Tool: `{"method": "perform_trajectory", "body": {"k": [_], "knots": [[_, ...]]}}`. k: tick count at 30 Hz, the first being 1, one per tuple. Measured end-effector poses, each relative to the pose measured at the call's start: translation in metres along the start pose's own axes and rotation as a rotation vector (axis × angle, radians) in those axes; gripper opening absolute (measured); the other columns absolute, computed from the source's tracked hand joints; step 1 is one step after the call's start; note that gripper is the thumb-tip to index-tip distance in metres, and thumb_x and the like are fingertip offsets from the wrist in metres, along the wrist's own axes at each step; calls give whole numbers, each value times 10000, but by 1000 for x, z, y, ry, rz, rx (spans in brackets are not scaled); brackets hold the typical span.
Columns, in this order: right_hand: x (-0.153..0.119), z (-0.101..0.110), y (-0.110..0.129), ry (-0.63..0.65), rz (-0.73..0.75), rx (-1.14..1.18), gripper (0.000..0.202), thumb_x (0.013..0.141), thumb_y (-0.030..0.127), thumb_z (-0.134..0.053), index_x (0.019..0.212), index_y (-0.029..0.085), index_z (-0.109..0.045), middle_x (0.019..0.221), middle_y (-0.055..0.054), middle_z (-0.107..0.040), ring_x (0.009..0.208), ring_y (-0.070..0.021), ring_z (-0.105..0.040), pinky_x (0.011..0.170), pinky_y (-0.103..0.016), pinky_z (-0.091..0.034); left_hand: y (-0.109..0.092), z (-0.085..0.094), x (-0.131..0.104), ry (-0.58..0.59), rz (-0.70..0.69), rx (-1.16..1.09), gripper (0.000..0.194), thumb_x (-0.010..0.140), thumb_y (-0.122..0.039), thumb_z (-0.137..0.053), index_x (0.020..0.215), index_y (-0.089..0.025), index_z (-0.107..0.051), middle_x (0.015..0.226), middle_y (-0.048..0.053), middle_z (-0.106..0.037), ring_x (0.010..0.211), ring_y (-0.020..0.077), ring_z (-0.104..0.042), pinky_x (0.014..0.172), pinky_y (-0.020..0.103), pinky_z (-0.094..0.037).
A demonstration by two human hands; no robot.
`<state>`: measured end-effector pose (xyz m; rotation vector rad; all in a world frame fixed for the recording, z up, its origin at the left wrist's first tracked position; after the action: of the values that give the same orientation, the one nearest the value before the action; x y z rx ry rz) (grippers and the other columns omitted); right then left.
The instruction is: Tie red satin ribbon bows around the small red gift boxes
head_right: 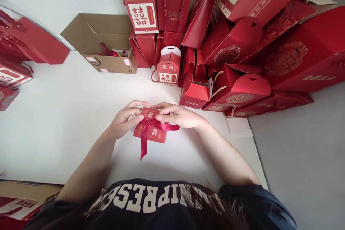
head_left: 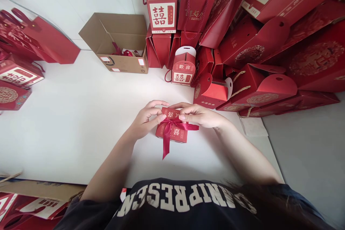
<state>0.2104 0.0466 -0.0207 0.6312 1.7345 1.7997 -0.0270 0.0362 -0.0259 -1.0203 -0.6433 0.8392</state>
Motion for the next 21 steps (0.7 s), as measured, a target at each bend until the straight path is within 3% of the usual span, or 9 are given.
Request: {"method": "perform_trajectory", "body": {"k": [3,9,15,21], "knots": [[-1,1,0,-37,39,-40,306,932,395,-585,745,174,-685,1360,-71,-528,1254,-219,-511,1081,-392,-352,1,0,0,-49,5,-10,304,949,-316,-524,696,-166,-602,1251,71,-549,1099,204,-583,1006,358,-447],[2,2,-12,-59,121,-10,336,936,394,-581,703,164,-660,1366,-79,-495,1268,-218,-491,1082,-389,-349,9,-2,2,-99,25,-167,316,923,-335,-566,658,-163,-580,1185,81,-551,1122,222,-566,999,368,-453],[3,6,-23,-19,110,37,358,927,419,-588,686,159,-641,1393,-85,-475,1275,-227,-480,1073,-394,-357,13,-3,4,-104,109,-267,371,902,-379,-595,613,-152,-541,1178,86,-535,1079,215,-568,940,344,-480],[3,6,-15,-38,70,25,383,926,447,-576,674,167,-643,1360,-95,-522,1298,-236,-467,1078,-402,-357,14,-2,4,-96,171,-297,390,906,-421,-575,621,-155,-557,1234,98,-544,1192,250,-535,999,365,-459]]}}
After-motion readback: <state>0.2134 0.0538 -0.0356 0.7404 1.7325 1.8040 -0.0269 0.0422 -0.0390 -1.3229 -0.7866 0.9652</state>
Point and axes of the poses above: each hand's wrist, its own x-axis towards the middle knuckle, its own z-axis out of the back of the hand, y = z × x, the point moved 1 cm from there along x, towards the middle knuckle
